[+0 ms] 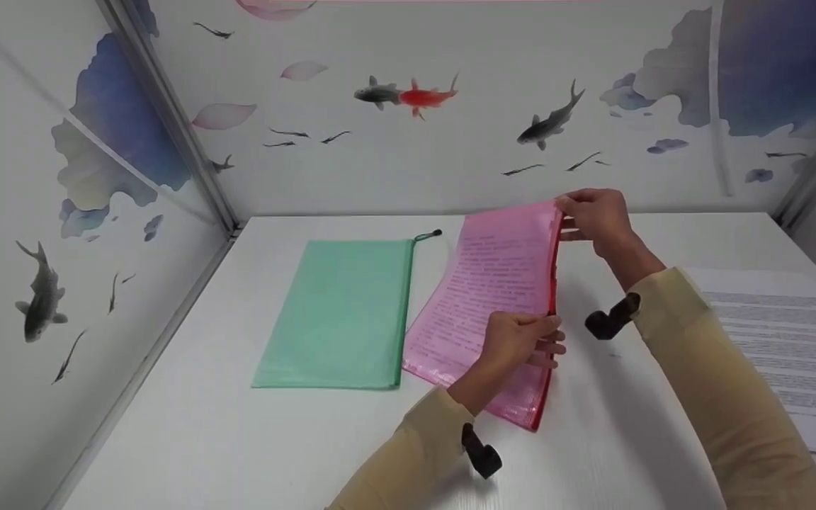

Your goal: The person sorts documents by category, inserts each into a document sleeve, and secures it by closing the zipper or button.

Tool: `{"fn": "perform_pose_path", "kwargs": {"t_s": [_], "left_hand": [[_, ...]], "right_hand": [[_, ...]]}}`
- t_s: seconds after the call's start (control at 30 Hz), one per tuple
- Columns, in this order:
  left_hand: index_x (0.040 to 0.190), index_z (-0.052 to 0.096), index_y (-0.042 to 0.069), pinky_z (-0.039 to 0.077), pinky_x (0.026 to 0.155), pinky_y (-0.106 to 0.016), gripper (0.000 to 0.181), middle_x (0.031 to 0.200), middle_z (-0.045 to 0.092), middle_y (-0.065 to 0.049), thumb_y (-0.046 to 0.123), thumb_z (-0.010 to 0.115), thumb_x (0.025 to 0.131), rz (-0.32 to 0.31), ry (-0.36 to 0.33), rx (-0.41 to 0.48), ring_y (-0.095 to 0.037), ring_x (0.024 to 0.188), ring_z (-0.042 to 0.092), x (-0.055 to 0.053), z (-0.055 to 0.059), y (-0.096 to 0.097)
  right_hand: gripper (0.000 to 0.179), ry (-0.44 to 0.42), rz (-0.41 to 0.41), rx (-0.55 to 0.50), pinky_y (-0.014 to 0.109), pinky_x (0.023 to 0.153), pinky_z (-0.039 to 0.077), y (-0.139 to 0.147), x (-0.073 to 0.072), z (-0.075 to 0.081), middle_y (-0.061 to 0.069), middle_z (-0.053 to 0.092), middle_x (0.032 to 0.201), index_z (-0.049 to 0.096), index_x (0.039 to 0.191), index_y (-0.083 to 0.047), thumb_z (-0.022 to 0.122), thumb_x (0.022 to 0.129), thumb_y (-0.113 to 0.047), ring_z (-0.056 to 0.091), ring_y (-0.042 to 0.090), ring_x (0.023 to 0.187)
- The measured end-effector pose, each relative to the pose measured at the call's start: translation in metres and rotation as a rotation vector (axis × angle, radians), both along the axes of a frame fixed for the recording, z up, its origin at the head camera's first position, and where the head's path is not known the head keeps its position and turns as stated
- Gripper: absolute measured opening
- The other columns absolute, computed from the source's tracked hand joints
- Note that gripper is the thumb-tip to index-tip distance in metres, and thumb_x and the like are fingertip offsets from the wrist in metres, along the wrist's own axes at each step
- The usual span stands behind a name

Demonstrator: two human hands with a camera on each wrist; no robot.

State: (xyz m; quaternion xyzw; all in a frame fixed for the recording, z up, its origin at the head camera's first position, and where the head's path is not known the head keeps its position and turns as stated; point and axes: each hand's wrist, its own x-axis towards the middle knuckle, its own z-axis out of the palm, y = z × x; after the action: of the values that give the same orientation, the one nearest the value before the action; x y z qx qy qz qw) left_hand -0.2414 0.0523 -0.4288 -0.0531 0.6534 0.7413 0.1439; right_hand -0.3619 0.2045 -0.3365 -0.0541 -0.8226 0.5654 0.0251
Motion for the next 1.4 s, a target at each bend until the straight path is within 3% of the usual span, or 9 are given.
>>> {"fn": "perform_pose_path", "kwargs": {"t_s": [0.17, 0.43, 0.8, 1.13, 1.4], "left_hand": [[0.095, 0.078, 0.007, 0.064, 0.066, -0.038, 0.014, 0.083, 0.076, -0.011, 0.020, 0.075, 0.090, -0.040, -0.021, 0.009, -0.027, 0.074, 0.077, 0.005, -0.001, -0.004], [0.095, 0.079, 0.006, 0.063, 0.063, -0.036, 0.015, 0.086, 0.077, -0.014, 0.020, 0.075, 0.090, -0.065, 0.009, -0.016, -0.027, 0.075, 0.077, 0.007, -0.001, -0.013], [0.097, 0.079, 0.001, 0.062, 0.059, -0.034, 0.019, 0.081, 0.077, -0.011, 0.018, 0.075, 0.090, -0.139, 0.025, -0.043, -0.027, 0.073, 0.077, 0.022, -0.005, -0.017], [0.096, 0.078, -0.001, 0.062, 0.058, -0.034, 0.019, 0.081, 0.076, -0.013, 0.018, 0.075, 0.090, -0.189, 0.037, -0.046, -0.027, 0.072, 0.077, 0.030, -0.007, -0.024], [0.098, 0.079, 0.004, 0.062, 0.058, -0.032, 0.017, 0.081, 0.077, -0.010, 0.019, 0.075, 0.090, -0.237, 0.021, -0.066, -0.027, 0.074, 0.077, 0.036, -0.007, -0.024]], "right_hand": [[0.044, -0.001, -0.031, -0.004, 0.024, 0.073, 0.062, 0.002, -0.001, -0.001, 0.020, 0.063, 0.127, 0.056, 0.139, 0.000, 0.053, 0.104, -0.027, 0.071, 0.008, 0.084], [0.046, -0.016, -0.069, -0.016, 0.022, 0.073, 0.062, 0.008, -0.007, 0.001, 0.018, 0.063, 0.128, 0.055, 0.141, -0.002, 0.054, 0.104, -0.029, 0.070, 0.004, 0.081], [0.049, 0.006, -0.115, -0.021, 0.020, 0.073, 0.061, 0.016, -0.009, 0.001, 0.019, 0.063, 0.131, 0.054, 0.143, -0.003, 0.054, 0.103, -0.032, 0.070, 0.002, 0.080], [0.052, -0.006, -0.174, -0.021, 0.019, 0.074, 0.060, 0.029, -0.012, 0.006, 0.017, 0.061, 0.137, 0.053, 0.145, -0.009, 0.054, 0.101, -0.037, 0.070, 0.012, 0.099], [0.053, -0.020, -0.189, -0.020, 0.018, 0.073, 0.060, 0.034, -0.014, 0.007, 0.017, 0.061, 0.137, 0.054, 0.145, -0.010, 0.055, 0.100, -0.038, 0.069, 0.005, 0.088]]}}
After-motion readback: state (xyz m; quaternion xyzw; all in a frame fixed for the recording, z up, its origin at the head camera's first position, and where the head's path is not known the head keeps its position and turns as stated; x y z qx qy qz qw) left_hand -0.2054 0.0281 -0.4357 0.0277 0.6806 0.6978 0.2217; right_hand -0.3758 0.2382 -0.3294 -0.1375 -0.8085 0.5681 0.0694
